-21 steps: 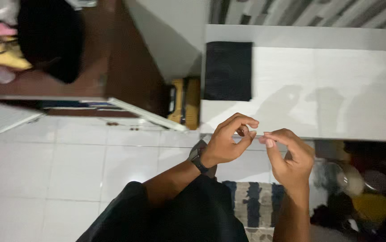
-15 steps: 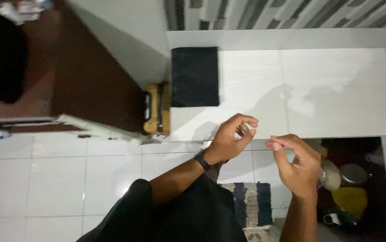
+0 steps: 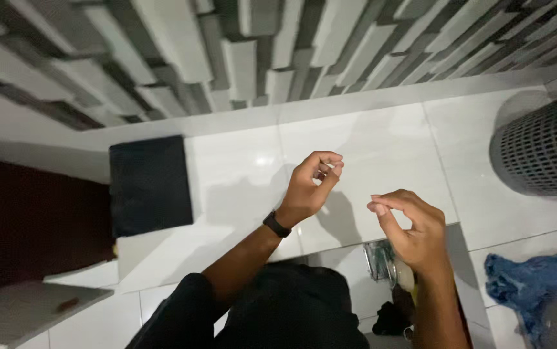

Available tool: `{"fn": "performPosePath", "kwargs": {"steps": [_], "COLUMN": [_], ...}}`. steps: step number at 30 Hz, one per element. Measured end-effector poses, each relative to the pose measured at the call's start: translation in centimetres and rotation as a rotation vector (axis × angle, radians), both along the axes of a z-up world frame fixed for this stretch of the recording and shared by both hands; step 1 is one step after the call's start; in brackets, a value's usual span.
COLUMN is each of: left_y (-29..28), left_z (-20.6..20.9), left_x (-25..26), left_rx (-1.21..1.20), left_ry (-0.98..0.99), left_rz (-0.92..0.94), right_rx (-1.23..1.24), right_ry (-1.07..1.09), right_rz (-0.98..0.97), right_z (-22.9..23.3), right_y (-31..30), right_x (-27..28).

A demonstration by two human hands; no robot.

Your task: The person takes a black shirt from a bin, spreads it out on a white surface, and folds it into a square before placing it inside a cabinet.

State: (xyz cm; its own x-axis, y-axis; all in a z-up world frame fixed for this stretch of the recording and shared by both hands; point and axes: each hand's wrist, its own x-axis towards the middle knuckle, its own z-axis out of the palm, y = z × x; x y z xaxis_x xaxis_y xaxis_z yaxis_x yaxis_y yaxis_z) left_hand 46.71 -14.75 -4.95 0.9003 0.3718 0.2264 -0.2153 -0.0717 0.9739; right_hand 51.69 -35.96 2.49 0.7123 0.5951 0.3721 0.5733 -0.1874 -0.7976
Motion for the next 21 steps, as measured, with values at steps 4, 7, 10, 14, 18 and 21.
{"fn": "performPosePath", "kwargs": {"steps": [4, 7, 10, 14, 18, 21], "left_y": [-2.8, -4.9, -7.5, -13.7, -20.4, -25.5], "left_z": [1.0, 2.8, 5.5, 9.1, 11.4, 11.4], "left_x": [7.4, 12.3, 17.3, 23.5, 30.9, 35.7], "left_rx": [0.055, 0.128, 0.347, 0.593, 0.954, 1.182], "left_ry": [-0.004, -0.028, -0.123, -0.132, -0.278, -0.216], "left_rz": [-0.015, -0.088, -0.181, -0.242, -0.375, -0.435], "right_rx": [-0.076, -0.122, -0.128, 0.099, 0.003, -0.231], "right_ry": [-0.028, -0.125, -0.173, -0.185, -0.162, -0.210], "right_rz": [-0.008, 0.006, 0.001, -0.031, -0.017, 0.025], "right_z": [1.5, 2.0, 2.0, 1.7, 1.8, 0.7], "right_y": [-3.6, -7.6, -12.7, -19.2, -27.8, -34.6], "right_x": [7.8, 14.0, 21.1, 29.7, 38.6, 47.7]}}
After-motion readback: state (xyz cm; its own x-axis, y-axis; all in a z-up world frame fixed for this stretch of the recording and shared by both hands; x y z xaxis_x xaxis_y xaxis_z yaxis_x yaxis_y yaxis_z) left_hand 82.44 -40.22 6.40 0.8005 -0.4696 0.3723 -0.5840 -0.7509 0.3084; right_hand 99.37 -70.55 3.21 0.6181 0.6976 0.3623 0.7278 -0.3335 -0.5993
